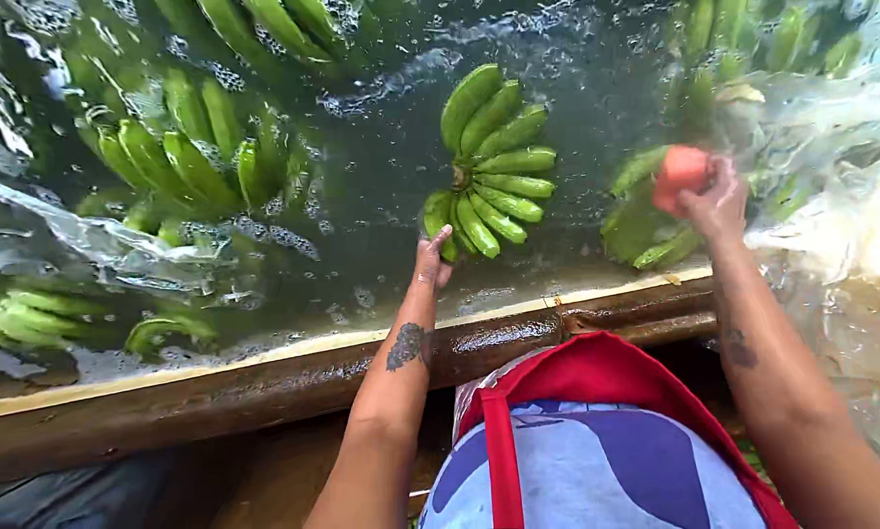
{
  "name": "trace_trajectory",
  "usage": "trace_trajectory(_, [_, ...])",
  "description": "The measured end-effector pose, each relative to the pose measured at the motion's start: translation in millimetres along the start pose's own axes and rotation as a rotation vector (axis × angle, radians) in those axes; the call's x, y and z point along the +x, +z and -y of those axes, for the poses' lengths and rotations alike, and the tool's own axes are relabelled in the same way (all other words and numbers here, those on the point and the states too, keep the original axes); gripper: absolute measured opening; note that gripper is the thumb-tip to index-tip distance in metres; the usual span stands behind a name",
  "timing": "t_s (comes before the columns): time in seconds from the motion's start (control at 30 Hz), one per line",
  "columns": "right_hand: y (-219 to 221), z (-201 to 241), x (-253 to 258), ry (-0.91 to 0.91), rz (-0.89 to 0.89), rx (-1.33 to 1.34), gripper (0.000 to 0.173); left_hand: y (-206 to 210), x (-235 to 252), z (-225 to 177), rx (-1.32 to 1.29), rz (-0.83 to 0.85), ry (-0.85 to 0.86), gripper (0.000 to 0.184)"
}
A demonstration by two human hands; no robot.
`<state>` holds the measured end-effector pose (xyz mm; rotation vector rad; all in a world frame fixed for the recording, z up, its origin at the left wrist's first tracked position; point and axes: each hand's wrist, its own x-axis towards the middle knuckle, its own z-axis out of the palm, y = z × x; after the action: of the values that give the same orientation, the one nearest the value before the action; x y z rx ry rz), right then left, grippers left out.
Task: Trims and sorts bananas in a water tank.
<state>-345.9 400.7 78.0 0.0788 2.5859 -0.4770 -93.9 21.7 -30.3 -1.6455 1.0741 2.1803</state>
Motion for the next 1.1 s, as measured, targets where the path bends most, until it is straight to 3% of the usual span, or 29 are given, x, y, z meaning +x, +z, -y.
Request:
trace_trajectory(0.1, [11,-33,-25,0.089,0.063,-0.032,0.073,0,1,-1,-0.027,-0.061,0.015,0.069])
trace_trajectory(0.2, [23,-24,-45,0.092,0.073,0.055,0.071,6,-8,1,-0.083,-0.094,0.093,0.071])
trace_trajectory(0.33, [52,-10,-56,0.052,0.071,0.203,0.062,67,-44,31,-0.398,-0.173,0.029,0.063])
trace_trajectory(0.43, [71,5,-65,0.020,0.089,0.275,0.051,106,-75,65,-0.416,0.018,-0.124,0.046])
trace_trajectory(0.5, [76,16,-71,-0.011,0.144,0.291,0.048,106,-69,72,-0.318,0.088,-0.093,0.045])
trace_trajectory(0.63, [86,28,-82,-0.082,0.209,0.281,0.042,68,-6,31,-0.362,-0.146,0.140,0.069])
trace_trajectory(0.73, [97,40,-82,-0.134,0.236,0.249,0.037,47,21,6,-0.424,-0.080,0.195,0.050])
trace_trajectory(0.93, [118,82,-70,-0.092,0.208,0.179,0.037,54,-19,-1,-0.348,0.046,0.104,0.038])
trace_trajectory(1.1, [115,110,-52,0.010,0.173,0.004,0.037,100,-67,-2,-0.500,-0.018,0.038,0.036])
